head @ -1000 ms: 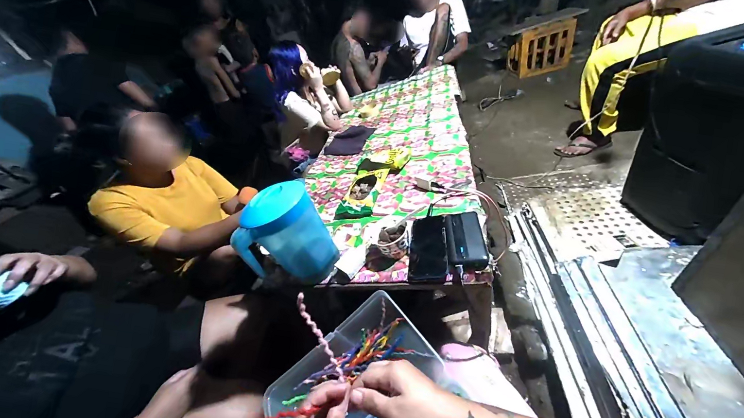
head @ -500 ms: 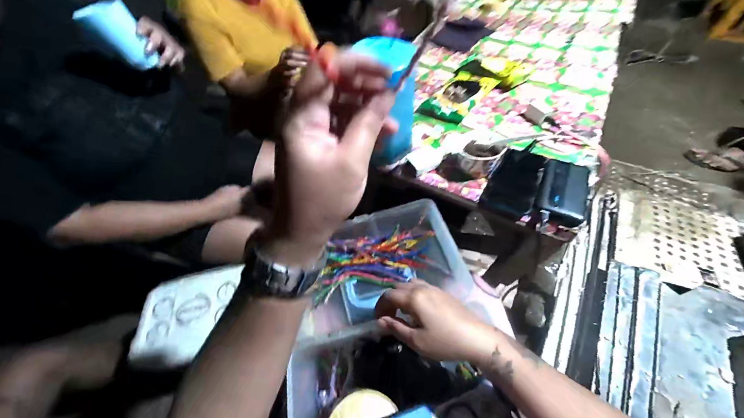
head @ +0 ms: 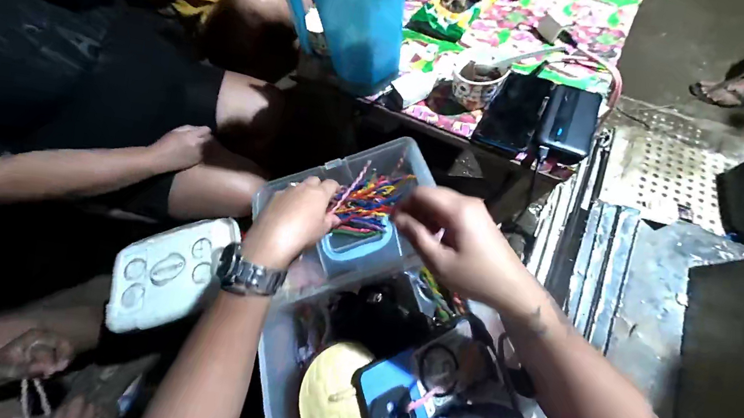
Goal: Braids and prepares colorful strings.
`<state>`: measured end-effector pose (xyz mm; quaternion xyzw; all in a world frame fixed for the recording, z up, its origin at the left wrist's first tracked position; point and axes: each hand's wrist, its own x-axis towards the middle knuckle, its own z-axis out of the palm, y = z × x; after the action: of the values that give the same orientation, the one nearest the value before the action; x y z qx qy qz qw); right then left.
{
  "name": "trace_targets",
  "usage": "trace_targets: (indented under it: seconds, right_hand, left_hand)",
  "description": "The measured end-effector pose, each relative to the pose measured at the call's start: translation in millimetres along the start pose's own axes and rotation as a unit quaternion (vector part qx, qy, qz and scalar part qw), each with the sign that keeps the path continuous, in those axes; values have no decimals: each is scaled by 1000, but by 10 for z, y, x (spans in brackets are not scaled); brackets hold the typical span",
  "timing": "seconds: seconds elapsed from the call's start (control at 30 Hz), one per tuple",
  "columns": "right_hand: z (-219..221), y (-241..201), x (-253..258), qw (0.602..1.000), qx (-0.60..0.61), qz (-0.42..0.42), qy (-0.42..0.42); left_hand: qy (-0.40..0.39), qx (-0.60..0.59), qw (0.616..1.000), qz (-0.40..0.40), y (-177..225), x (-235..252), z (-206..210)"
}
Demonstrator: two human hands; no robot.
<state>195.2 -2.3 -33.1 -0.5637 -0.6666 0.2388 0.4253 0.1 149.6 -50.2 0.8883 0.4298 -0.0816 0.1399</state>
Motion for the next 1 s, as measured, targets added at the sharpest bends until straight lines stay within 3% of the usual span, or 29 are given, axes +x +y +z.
trace_targets:
  seconds: [0.1,0.2,0.33,0.47,0.53,0.63,0.73,0.83,1.0]
  right_hand:
    - [-95,-174,-157,976,-111,64,-174]
    - [34,-236,-191,916,-185,156,-318]
    - [225,-16,-165,878,-200,191,-390]
    - [298,-66,-114,861,-222,208,-409]
    - [266,-144,-100,872,-220,191,-393]
    - [265,-108,-148,916,-202,74,-338]
    - [291,4,-121,958,-128,-81,-245]
    - [282,0,53,972,-54,-210,-88]
    - [364,-127,496,973,129,-186,40]
  left_hand:
    - [-8,-5,1000,7,285,-49,-50]
    - [-6,8,1000,29,452,-109,-6]
    - [-62,9,997,45,527,-332,-87]
    - [6,-48,994,99,466,-572,-25]
    - [113,-109,978,135,405,-603,87]
    - [229,-232,934,146,371,-638,172]
    - [241,-384,881,133,342,-699,176]
    - [210,-546,798,146,333,-731,210]
    - [279,-638,704,139,363,-714,214]
